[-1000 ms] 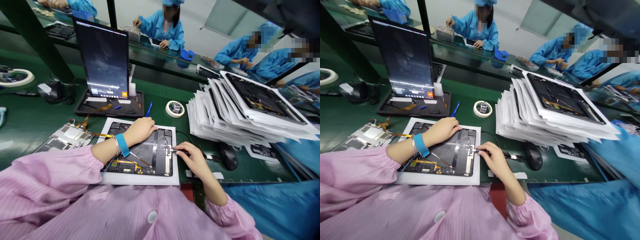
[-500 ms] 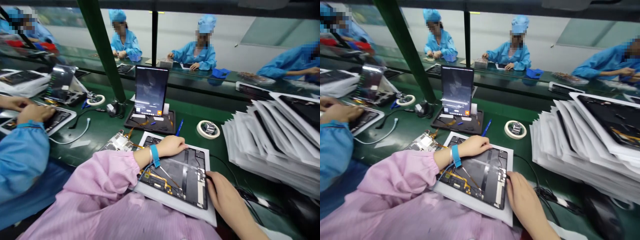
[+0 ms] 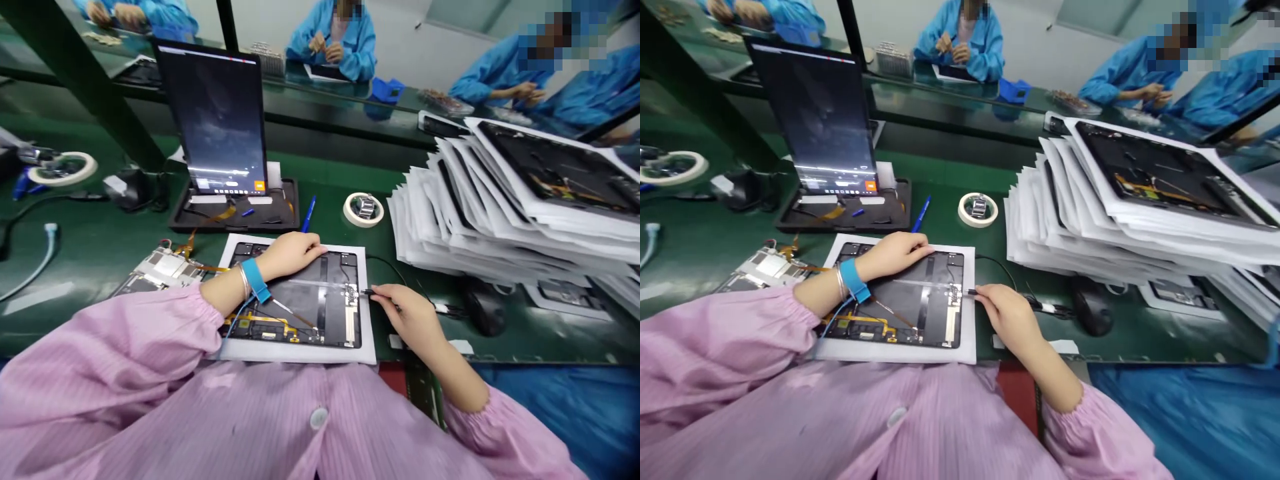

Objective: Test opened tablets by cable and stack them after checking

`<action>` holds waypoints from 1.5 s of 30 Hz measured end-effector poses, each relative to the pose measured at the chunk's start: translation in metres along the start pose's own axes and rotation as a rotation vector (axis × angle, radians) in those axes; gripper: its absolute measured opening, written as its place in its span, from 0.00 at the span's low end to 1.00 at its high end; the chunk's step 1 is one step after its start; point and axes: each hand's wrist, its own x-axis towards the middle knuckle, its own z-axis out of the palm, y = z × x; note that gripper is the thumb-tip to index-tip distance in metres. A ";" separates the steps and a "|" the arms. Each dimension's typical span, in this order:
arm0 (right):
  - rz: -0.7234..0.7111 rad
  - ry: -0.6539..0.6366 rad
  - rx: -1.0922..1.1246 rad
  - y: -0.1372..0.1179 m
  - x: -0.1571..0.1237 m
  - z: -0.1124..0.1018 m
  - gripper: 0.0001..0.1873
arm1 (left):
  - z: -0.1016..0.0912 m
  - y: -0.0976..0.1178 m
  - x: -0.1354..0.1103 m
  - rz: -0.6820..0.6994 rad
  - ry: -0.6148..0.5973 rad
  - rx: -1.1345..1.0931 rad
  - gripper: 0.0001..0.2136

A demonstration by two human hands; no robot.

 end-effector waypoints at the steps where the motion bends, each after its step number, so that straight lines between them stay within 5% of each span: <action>1: -0.034 -0.023 0.001 -0.001 0.000 -0.001 0.11 | 0.000 0.001 0.000 -0.006 -0.007 0.002 0.15; 25: -0.135 -0.021 -0.072 0.009 0.001 0.009 0.10 | 0.007 0.005 0.002 -0.020 0.092 -0.002 0.15; 30: -0.152 -0.048 -0.062 0.025 0.005 0.014 0.12 | -0.033 0.008 -0.002 0.043 0.283 -0.162 0.11; 33: -0.147 -0.043 -0.085 0.027 0.004 0.015 0.13 | -0.085 -0.016 -0.018 -0.013 0.547 -0.188 0.11; 36: -0.140 -0.026 -0.102 0.028 0.001 0.015 0.14 | -0.128 -0.073 -0.034 -0.282 0.811 -0.155 0.11; 38: -0.137 -0.016 -0.111 0.028 0.001 0.015 0.14 | -0.139 -0.116 -0.041 -0.502 0.796 -0.137 0.14; 41: -0.125 -0.010 -0.124 0.029 0.001 0.015 0.15 | -0.135 -0.162 -0.044 -0.583 0.645 -0.177 0.12; 45: -0.111 0.003 -0.129 0.029 0.001 0.015 0.15 | -0.122 -0.180 -0.042 -0.563 0.628 -0.188 0.11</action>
